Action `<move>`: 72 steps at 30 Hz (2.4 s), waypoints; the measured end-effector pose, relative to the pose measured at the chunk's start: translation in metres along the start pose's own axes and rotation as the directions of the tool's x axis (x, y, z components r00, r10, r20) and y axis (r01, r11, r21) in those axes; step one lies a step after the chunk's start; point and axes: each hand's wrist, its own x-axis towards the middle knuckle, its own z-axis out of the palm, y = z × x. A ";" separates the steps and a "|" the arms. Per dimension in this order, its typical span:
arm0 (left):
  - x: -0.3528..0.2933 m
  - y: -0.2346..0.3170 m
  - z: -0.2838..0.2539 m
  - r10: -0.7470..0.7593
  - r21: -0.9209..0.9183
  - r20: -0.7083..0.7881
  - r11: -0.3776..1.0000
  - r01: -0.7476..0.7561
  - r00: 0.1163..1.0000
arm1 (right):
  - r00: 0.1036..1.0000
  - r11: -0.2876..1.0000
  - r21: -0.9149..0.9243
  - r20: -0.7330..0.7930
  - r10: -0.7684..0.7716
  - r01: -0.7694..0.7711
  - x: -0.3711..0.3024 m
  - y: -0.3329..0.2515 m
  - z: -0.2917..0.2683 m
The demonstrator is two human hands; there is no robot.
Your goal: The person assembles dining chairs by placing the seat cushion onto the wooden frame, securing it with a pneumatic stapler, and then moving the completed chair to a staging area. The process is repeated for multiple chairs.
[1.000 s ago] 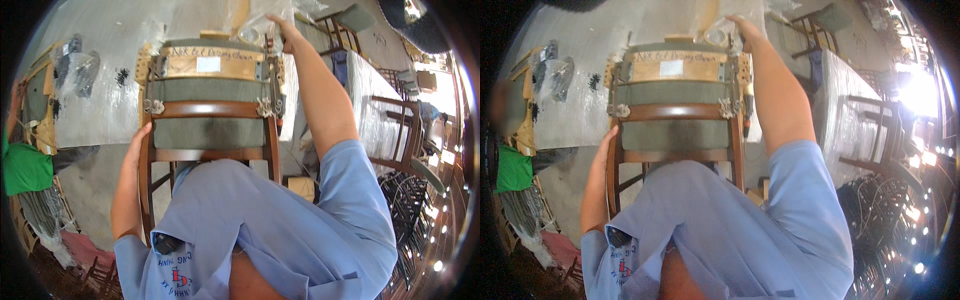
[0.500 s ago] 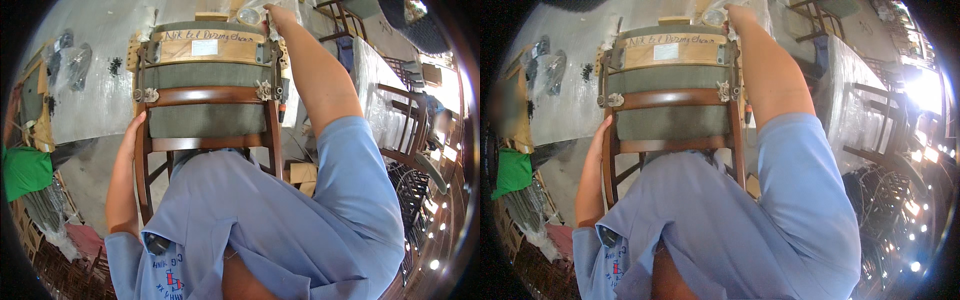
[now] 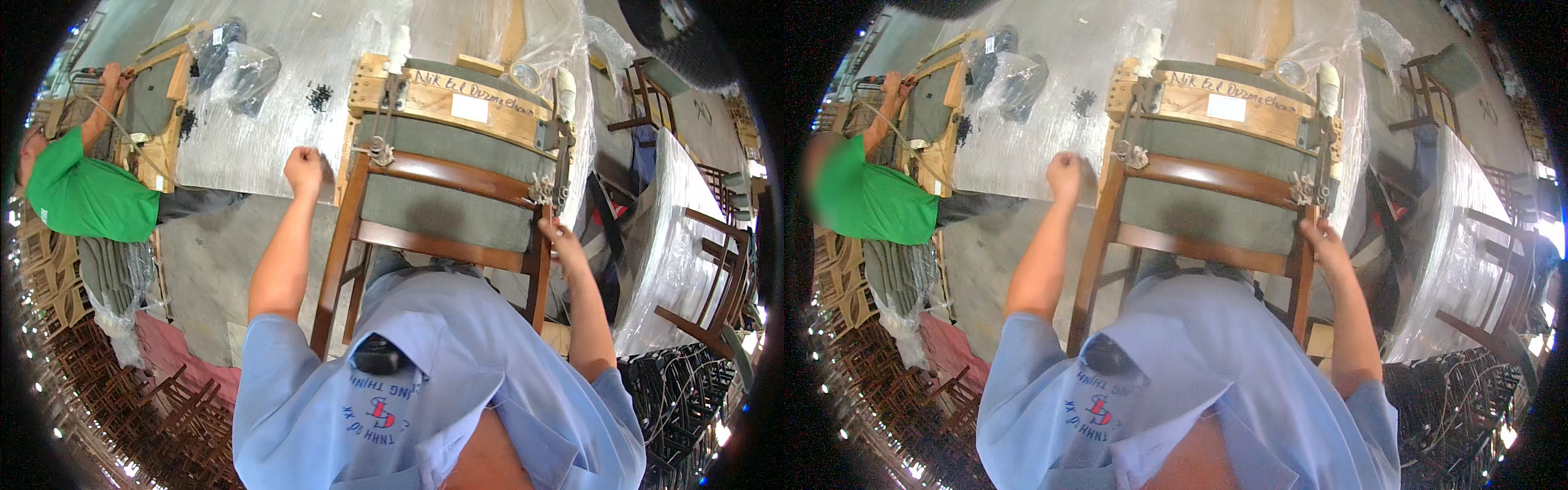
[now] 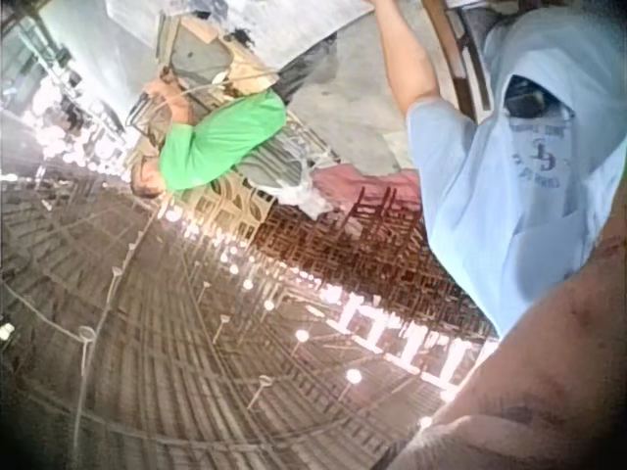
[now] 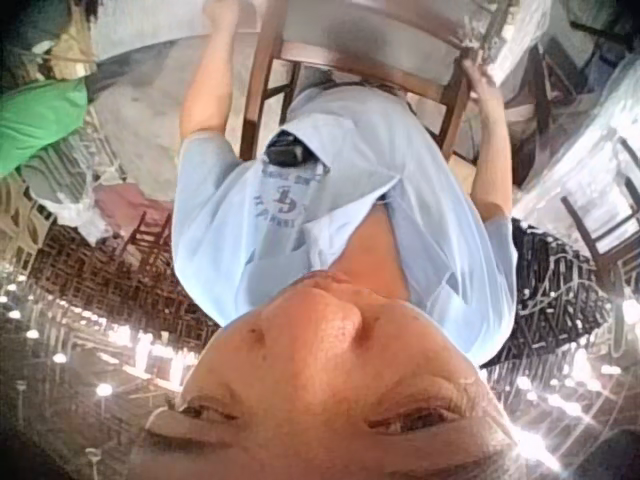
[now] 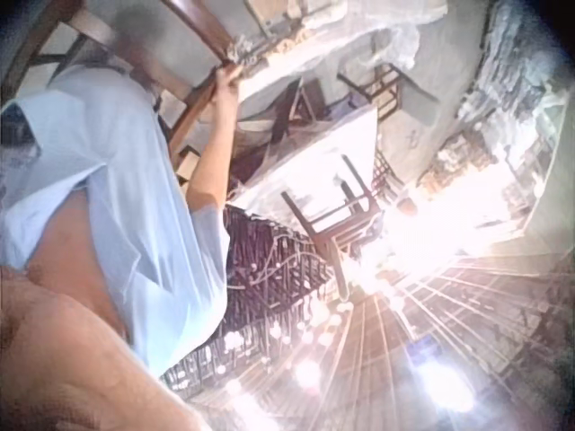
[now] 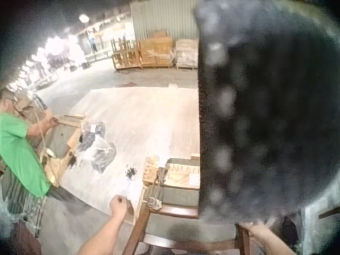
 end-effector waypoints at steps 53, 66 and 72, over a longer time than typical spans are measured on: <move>0.076 0.018 0.060 -0.247 0.010 0.159 0.969 0.249 0.956 | 0.930 0.913 -0.378 -0.257 -0.262 0.152 0.019 -0.005 0.041; -0.013 0.101 -0.092 0.162 -0.742 0.641 -0.119 0.660 0.750 | 0.946 0.923 -0.356 -0.221 -0.237 0.147 0.011 -0.017 0.042; -0.061 0.150 -0.098 0.240 -0.694 0.688 -0.057 0.718 0.684 | 0.920 0.886 -0.378 -0.174 -0.351 0.267 0.020 -0.010 0.050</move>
